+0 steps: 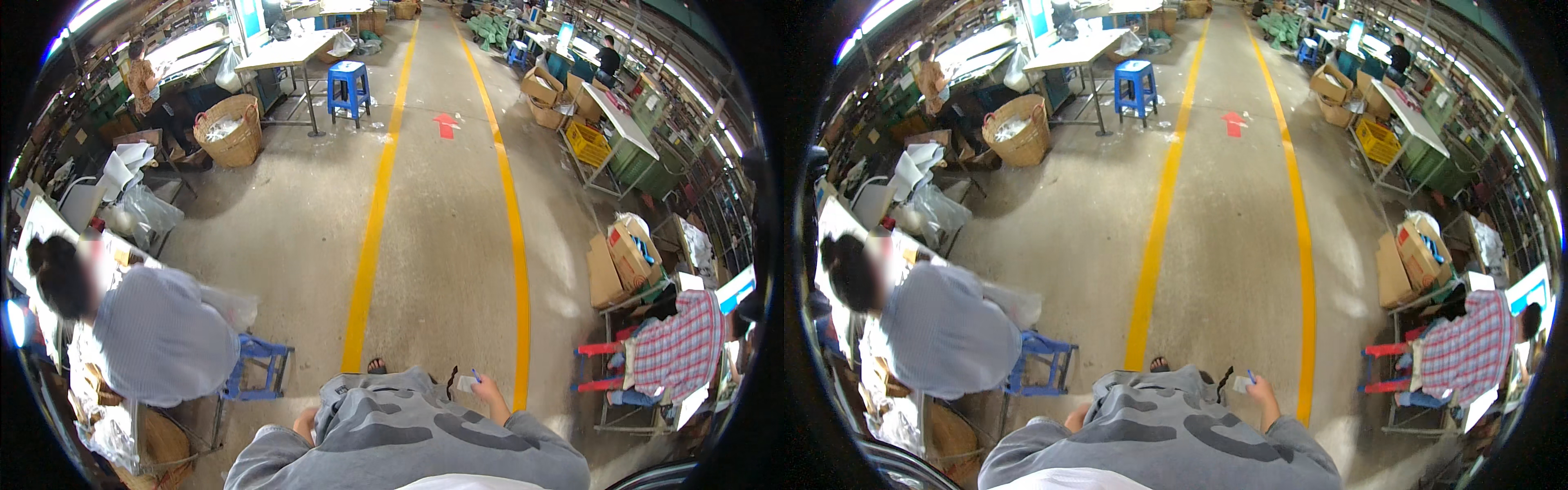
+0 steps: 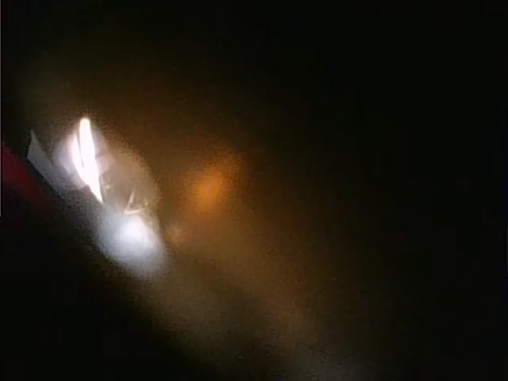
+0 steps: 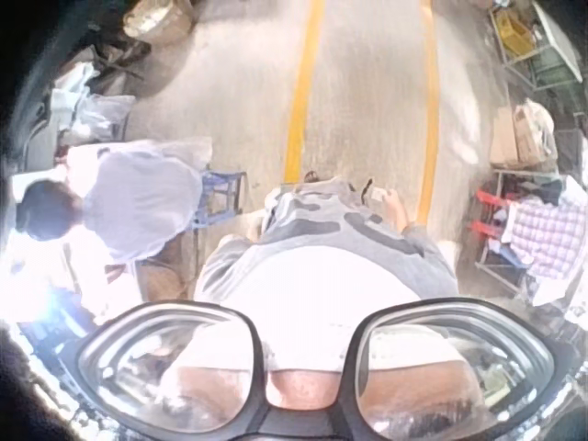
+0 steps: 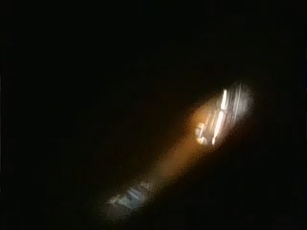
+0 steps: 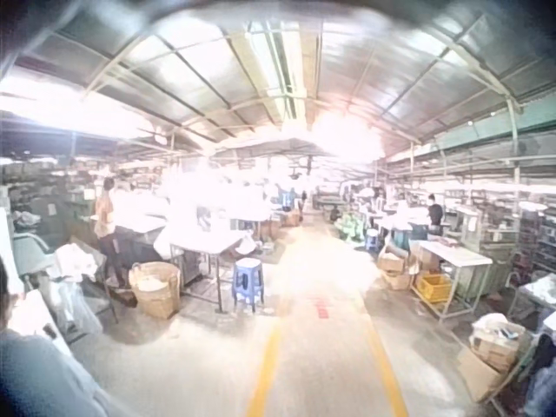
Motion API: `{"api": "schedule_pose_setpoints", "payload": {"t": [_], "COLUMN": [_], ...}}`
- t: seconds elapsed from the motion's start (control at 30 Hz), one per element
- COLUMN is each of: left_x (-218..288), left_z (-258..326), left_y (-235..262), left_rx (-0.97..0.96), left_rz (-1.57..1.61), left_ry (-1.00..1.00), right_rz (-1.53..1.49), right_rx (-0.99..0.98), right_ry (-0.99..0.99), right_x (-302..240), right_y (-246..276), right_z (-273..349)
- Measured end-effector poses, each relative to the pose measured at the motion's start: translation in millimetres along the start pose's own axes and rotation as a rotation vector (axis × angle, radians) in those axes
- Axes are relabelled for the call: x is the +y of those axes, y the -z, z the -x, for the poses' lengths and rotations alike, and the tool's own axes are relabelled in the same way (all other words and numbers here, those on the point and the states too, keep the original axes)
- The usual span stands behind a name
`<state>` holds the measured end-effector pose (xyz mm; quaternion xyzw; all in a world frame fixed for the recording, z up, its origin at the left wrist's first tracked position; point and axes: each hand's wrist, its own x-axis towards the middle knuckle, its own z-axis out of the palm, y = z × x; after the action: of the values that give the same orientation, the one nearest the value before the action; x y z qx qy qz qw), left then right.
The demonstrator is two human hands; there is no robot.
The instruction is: The person walks to a work table, writes on a notepad with a pen, then picks up stacks of white plastic items and places them into a clear plastic bag. The person continues to pack more items into the bag and ties it closed.
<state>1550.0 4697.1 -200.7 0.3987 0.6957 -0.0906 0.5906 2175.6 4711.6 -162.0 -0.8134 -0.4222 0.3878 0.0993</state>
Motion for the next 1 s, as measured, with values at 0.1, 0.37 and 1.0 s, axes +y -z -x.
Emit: {"api": "schedule_pose_setpoints", "payload": {"t": [0.1, 0.37, 1.0], "left_x": [109, 399, 548], "left_z": [-81, -195, -372], "left_y": [100, 292, 495], "left_rx": [0.083, 0.312, 0.39], "left_rz": [-0.003, 0.209, 0.171], "left_ry": [-0.025, -0.222, -0.212], "right_rz": [-0.035, -0.116, 0.086], "right_rx": [0.061, -0.185, 0.107], "right_ry": [-0.134, 0.135, 0.048], "right_x": [-51, -100, -764], "right_y": [3, 49, 196], "right_z": [-38, -209, -836]}}
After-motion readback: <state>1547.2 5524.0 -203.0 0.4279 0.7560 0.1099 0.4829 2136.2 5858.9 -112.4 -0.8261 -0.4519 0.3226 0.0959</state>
